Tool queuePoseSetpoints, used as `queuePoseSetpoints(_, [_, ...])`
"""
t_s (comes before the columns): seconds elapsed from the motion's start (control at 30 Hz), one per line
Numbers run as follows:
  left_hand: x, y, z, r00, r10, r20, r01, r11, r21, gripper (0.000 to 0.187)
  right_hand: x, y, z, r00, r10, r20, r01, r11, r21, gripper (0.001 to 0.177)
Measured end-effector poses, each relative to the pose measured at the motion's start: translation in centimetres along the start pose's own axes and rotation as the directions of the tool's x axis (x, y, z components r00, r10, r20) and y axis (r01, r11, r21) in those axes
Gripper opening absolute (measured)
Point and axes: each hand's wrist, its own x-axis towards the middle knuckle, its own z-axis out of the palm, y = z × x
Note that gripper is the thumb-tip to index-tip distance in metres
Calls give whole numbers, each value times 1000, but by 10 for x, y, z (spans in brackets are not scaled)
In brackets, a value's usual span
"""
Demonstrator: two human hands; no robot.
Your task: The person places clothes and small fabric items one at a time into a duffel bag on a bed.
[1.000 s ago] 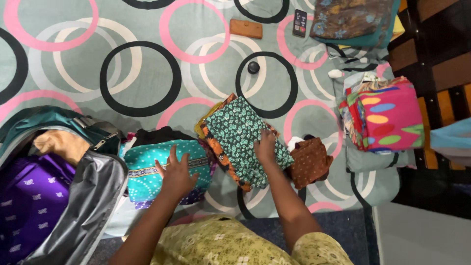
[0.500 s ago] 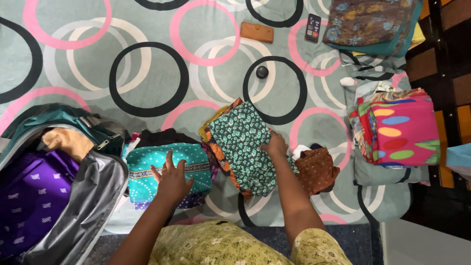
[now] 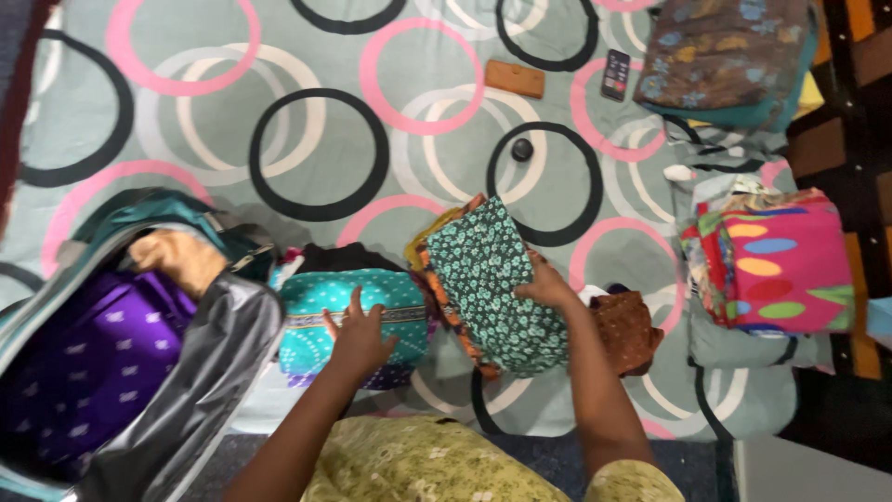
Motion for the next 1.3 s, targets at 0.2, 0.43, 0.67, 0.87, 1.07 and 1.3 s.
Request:
queuePoseSetpoints(0.2, [33,-56,76,994,52,-101,-83,941,-328,50,-48,-168,-21,985,-56,161,-41,837,546,83])
queuePoseSetpoints(0.43, [29,-113,70,992,119,-35,-51,134,-990,53,-50,-248,17,984,-82,161,-109,437,893,65])
queuePoseSetpoints(0.67, [-74,-173,-34,977,131,-170,-34,-688,-725,60,8,-254,163,478,-846,-236,801,309,512,81])
queuePoseSetpoints(0.87, [-181,-277,-76,950,-166,-266,-278,-839,-468,72,-43,-381,298,875,-231,426,-332,353,874,59])
queuePoseSetpoints(1.07, [-222,-381,-29,929,-340,147,-47,-503,-863,73,-46,-381,364,752,-219,622,-603,156,783,48])
queuePoseSetpoints(1.3, [-201,-460,0,924,-381,25,-16,-104,-994,65,27,-400,362,818,-57,572,-536,285,795,45])
